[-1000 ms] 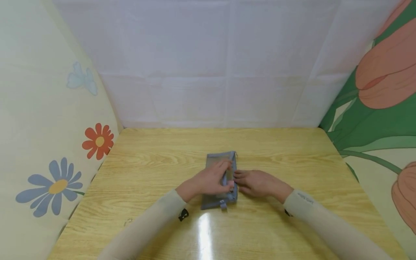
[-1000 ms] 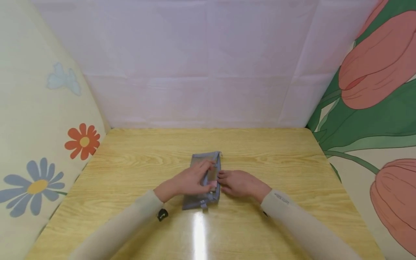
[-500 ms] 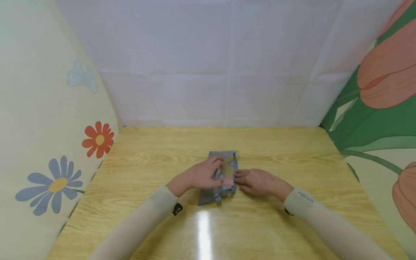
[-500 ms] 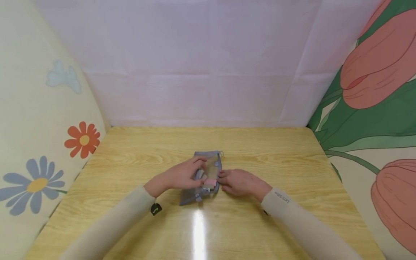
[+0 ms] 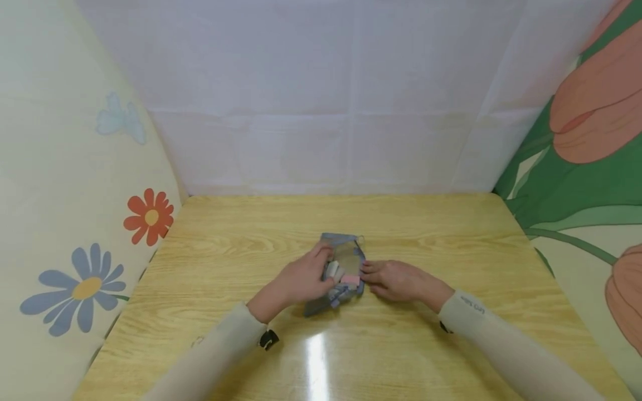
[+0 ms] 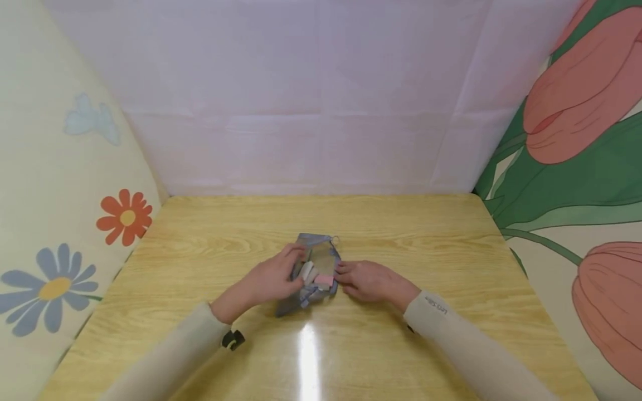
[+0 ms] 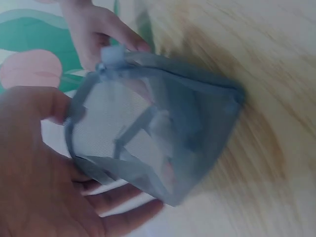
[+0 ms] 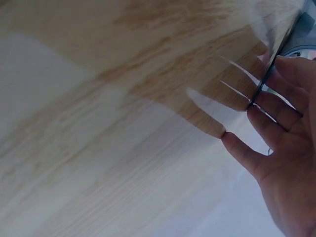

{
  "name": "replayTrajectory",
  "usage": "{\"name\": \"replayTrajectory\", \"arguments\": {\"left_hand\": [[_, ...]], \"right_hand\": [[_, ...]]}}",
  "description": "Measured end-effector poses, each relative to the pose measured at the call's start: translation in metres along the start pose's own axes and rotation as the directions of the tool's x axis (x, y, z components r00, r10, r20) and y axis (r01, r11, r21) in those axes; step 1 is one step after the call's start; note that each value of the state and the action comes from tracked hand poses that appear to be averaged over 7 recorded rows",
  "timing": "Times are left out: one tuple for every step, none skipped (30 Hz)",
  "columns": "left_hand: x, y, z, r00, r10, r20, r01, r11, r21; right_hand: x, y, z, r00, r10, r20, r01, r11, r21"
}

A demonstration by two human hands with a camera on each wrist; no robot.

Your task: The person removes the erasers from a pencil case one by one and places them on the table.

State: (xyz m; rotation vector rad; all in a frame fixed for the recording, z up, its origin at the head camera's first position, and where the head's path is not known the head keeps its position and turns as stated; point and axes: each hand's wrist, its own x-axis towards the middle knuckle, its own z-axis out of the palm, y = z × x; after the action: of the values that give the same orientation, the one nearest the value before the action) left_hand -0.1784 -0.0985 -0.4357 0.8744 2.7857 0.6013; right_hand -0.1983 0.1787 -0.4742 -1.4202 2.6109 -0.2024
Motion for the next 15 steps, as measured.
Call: {"name": "replayTrajectory", "arguments": {"left_hand": [[0.0,0.002,0.0,1.0,-0.017,-0.005,0.017,1.0,0.002],[0.0,0.004,0.0,0.999,-0.032,-0.005,0.032,0.999,0.005],[-0.001,0.006,0.0,0.999,-0.047,-0.006,0.047,0.999,0.007],[-0.001,0.007,0.0,0.999,-0.054,-0.008,0.054,0.999,0.004],[-0.001,0.008,0.001,0.998,-0.063,-0.01,0.063,0.998,0.004],[-0.001,0.009,0.001,0.997,-0.069,-0.014,0.069,0.998,-0.002],[-0.002,0.01,0.001,0.997,-0.076,-0.017,0.076,0.997,-0.008],[-0.003,0.011,0.001,0.996,-0.083,-0.019,0.083,0.996,-0.014],[-0.004,0.012,0.001,0.996,-0.092,-0.02,0.091,0.996,-0.024],[-0.005,0.013,0.001,0.995,-0.101,-0.02,0.1,0.994,-0.036],[-0.006,0.014,0.001,0.993,-0.113,-0.02,0.112,0.993,-0.042],[-0.007,0.015,0.001,0.992,-0.122,-0.02,0.121,0.992,-0.047],[-0.007,0.016,0.001,0.991,-0.131,-0.018,0.13,0.99,-0.047],[-0.008,0.017,0.001,0.99,-0.139,-0.017,0.138,0.989,-0.045],[-0.008,0.018,0.001,0.989,-0.144,-0.015,0.143,0.989,-0.046]], "right_hand": [[0.0,0.0,0.0,1.0,0.003,0.0,-0.003,1.0,-0.001],[0.0,0.001,0.0,1.0,0.006,0.0,-0.006,1.0,0.001],[-0.001,0.001,-0.001,1.0,0.004,-0.004,-0.004,1.0,-0.003],[-0.001,0.001,0.0,1.0,0.005,-0.006,-0.005,1.0,-0.003],[-0.001,0.001,0.0,1.0,0.003,-0.009,-0.003,1.0,0.001],[-0.001,0.001,0.0,1.0,0.001,-0.014,-0.001,1.0,0.004],[-0.001,0.001,0.0,1.0,-0.001,-0.019,0.001,1.0,0.006],[-0.001,0.001,0.001,1.0,-0.004,-0.024,0.004,1.0,0.008],[-0.001,0.001,0.001,1.0,-0.005,-0.028,0.005,1.0,0.007],[-0.001,0.0,0.001,1.0,-0.003,-0.028,0.003,1.0,0.009],[-0.001,0.0,0.002,1.0,-0.004,-0.029,0.005,1.0,0.008],[-0.001,0.0,0.002,1.0,-0.004,-0.03,0.005,1.0,0.006],[-0.002,-0.001,0.001,1.0,-0.004,-0.03,0.004,1.0,0.003],[-0.002,-0.001,0.001,1.0,-0.003,-0.028,0.003,1.0,0.002],[-0.002,-0.001,0.001,1.0,-0.002,-0.027,0.002,1.0,0.001]]}}
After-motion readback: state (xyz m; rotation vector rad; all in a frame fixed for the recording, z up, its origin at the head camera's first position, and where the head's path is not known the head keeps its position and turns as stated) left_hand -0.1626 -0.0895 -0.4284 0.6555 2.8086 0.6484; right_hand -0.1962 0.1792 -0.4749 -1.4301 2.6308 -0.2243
